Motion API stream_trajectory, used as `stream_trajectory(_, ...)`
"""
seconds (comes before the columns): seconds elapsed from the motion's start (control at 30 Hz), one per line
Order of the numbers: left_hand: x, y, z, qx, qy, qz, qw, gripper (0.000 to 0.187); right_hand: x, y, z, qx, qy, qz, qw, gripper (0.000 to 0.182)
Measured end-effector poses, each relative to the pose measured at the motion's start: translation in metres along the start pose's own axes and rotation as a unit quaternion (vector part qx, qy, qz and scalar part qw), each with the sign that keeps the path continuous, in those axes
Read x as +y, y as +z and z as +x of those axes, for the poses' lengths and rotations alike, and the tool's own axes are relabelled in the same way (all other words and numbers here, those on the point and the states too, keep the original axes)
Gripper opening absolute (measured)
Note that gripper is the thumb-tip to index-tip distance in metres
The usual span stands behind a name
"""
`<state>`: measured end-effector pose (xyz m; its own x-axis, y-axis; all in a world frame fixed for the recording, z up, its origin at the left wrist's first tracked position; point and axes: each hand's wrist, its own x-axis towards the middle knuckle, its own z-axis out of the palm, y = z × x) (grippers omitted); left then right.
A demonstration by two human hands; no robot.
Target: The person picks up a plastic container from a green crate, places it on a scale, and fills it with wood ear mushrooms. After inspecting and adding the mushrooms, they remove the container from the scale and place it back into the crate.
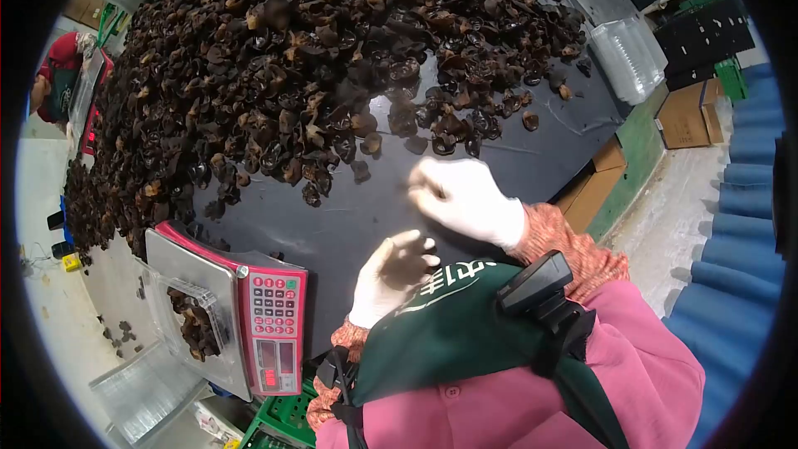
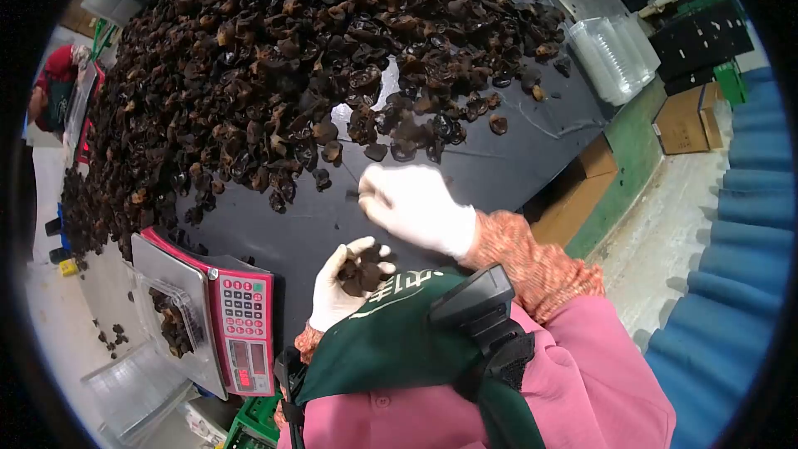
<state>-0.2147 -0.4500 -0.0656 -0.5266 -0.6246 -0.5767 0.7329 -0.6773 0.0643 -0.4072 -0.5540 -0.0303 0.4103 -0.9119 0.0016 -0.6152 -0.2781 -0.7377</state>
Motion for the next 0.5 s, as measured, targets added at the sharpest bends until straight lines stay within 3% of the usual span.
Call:
stream_trajectory(0.07,-0.008,0.002,-0.002,0.089,-0.031,-0.011,0.996,0.047,-0.018,-0.020,-0.014,-0.159,0.005,0.064,0.985,0.022)
stream_trajectory(0.1,-0.005,0.030,-0.002,-0.043,-0.024,-0.035,0.998,0.050,-0.019,-0.027,-0.017,-0.252,-0.014,0.068,0.965,0.025)
stream_trajectory(0.13,-0.006,0.028,-0.004,0.006,-0.038,-0.078,0.996,0.051,-0.018,-0.026,-0.020,-0.241,-0.043,0.082,0.966,0.029)
stream_trajectory(0.17,-0.005,0.024,-0.005,0.050,-0.049,-0.116,0.991,0.053,-0.023,-0.032,-0.017,-0.230,0.032,0.103,0.967,0.027)
stream_trajectory(0.23,-0.004,0.002,-0.001,-0.008,-0.008,0.032,0.999,0.042,-0.001,-0.018,-0.014,-0.041,-0.029,0.112,0.992,0.024)
stream_trajectory(0.3,-0.010,0.007,-0.007,0.001,0.030,0.092,0.995,0.033,0.002,-0.026,-0.007,-0.026,0.054,0.094,0.994,0.023)
stream_trajectory(0.47,-0.014,0.000,-0.004,0.004,0.056,0.172,0.984,0.028,0.018,0.018,0.027,0.082,-0.131,-0.071,0.985,0.026)
stream_trajectory(0.5,-0.016,0.000,-0.004,0.009,0.073,0.202,0.977,0.029,0.012,0.026,0.039,0.074,-0.124,-0.129,0.981,0.028)
